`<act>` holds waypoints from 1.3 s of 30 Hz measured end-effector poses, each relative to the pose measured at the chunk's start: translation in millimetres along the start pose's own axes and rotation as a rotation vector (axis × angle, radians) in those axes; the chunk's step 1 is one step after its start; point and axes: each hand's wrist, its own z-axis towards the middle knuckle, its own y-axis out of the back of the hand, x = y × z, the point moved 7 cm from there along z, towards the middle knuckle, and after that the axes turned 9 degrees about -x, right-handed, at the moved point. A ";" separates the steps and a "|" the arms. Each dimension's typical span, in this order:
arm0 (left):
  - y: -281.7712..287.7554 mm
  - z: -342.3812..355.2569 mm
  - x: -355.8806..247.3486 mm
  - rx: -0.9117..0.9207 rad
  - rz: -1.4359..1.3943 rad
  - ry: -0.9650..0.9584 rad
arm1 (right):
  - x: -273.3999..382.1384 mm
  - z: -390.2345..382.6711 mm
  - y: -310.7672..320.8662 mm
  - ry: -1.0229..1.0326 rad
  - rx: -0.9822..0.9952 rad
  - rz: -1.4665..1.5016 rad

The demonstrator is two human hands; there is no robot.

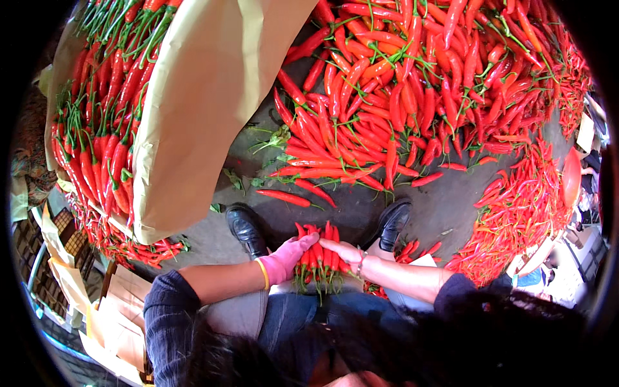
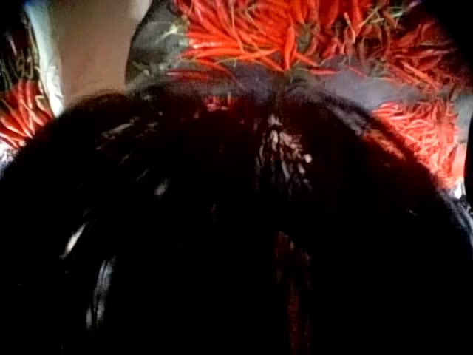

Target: The person sits on the floor and sorts red chilies by hand, gathering them into bundles and placing them into a cardboard box. Other workers are visible nearby performing similar tasks.

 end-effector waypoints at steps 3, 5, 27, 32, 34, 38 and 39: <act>-32.2 -71.4 -46.8 0.084 0.201 -0.459 | 20.7 -45.0 -22.5 0.192 0.101 -0.087; -53.1 -122.8 -76.4 0.196 0.286 -0.794 | 59.9 -96.3 -66.4 0.479 0.203 -0.180; 81.2 -512.9 -403.9 -0.313 1.141 -1.652 | 252.6 -170.4 -534.0 1.088 0.450 -0.058; 85.9 -503.4 -415.9 -0.586 1.326 -1.598 | 276.9 -121.1 -529.6 1.152 0.310 -0.045; 83.6 -488.5 -438.3 -0.614 1.340 -1.612 | 288.8 -117.5 -522.5 1.168 0.281 -0.069; 88.1 -488.7 -442.3 -0.570 1.311 -1.671 | 277.3 -131.0 -519.6 1.006 0.382 -0.102; 88.3 -496.0 -434.5 -0.562 1.315 -1.676 | 267.2 -142.8 -519.3 0.970 0.427 -0.073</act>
